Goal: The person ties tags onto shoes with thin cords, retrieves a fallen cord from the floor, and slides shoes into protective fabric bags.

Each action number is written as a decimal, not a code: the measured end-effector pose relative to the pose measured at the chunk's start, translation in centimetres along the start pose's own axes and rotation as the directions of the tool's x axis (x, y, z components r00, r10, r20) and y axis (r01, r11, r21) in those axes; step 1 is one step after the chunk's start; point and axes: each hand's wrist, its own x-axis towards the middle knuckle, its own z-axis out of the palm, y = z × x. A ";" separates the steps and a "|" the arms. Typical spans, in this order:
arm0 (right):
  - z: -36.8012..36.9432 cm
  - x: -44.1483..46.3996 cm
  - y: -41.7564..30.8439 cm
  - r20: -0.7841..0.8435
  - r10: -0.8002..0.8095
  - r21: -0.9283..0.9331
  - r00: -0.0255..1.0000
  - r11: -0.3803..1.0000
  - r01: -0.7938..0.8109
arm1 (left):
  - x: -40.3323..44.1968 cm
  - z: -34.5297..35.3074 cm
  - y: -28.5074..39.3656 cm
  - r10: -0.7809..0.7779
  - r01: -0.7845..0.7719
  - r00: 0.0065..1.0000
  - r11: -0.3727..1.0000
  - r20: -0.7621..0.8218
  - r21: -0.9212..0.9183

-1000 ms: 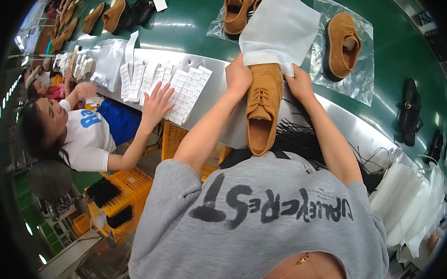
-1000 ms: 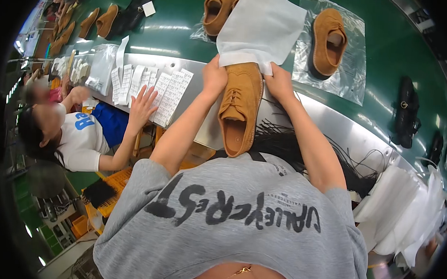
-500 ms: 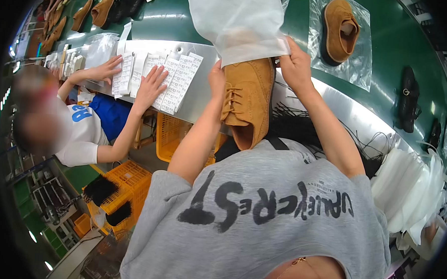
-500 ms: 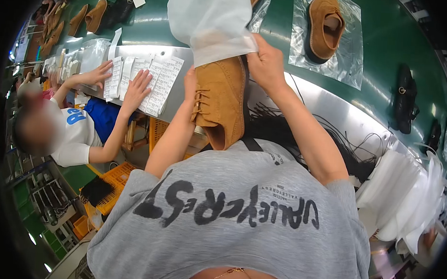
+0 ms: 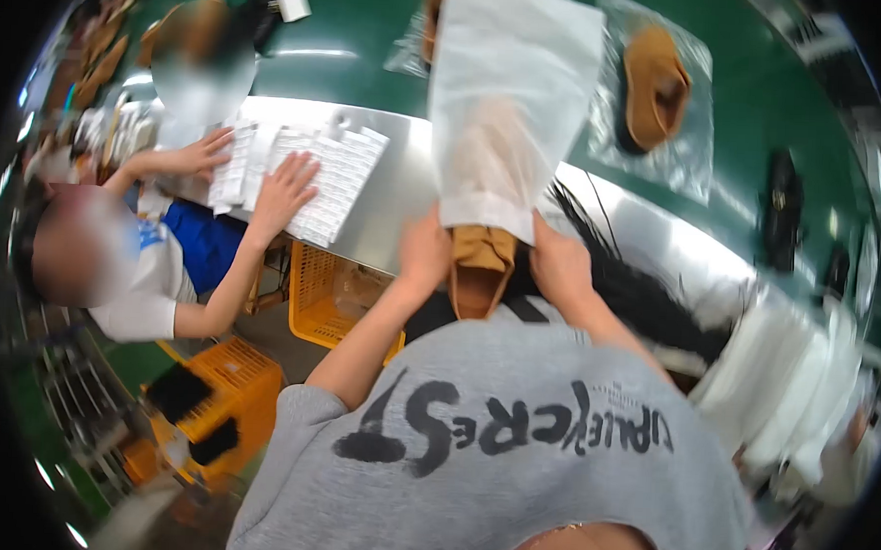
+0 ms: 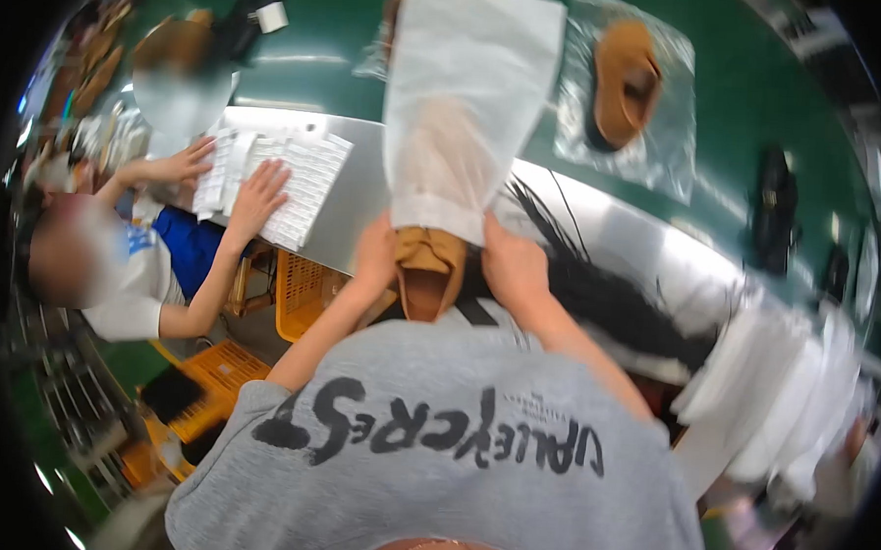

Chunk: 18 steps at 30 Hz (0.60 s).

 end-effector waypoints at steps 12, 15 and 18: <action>0.3 6.6 1.0 -0.179 0.036 0.175 0.983 0.985 -0.005 | 3.1 3.1 1.4 -0.236 0.218 0.964 0.965 -0.122 -0.145; 0.2 6.4 1.2 -0.333 -0.062 0.322 0.941 0.930 0.175 | 4.2 5.5 -0.6 -0.207 0.099 0.972 0.793 -0.113 -0.601; -2.4 3.5 -0.7 -0.399 -0.150 0.337 0.905 0.893 0.297 | 1.0 1.8 2.9 -0.209 0.234 0.962 0.304 0.175 -0.924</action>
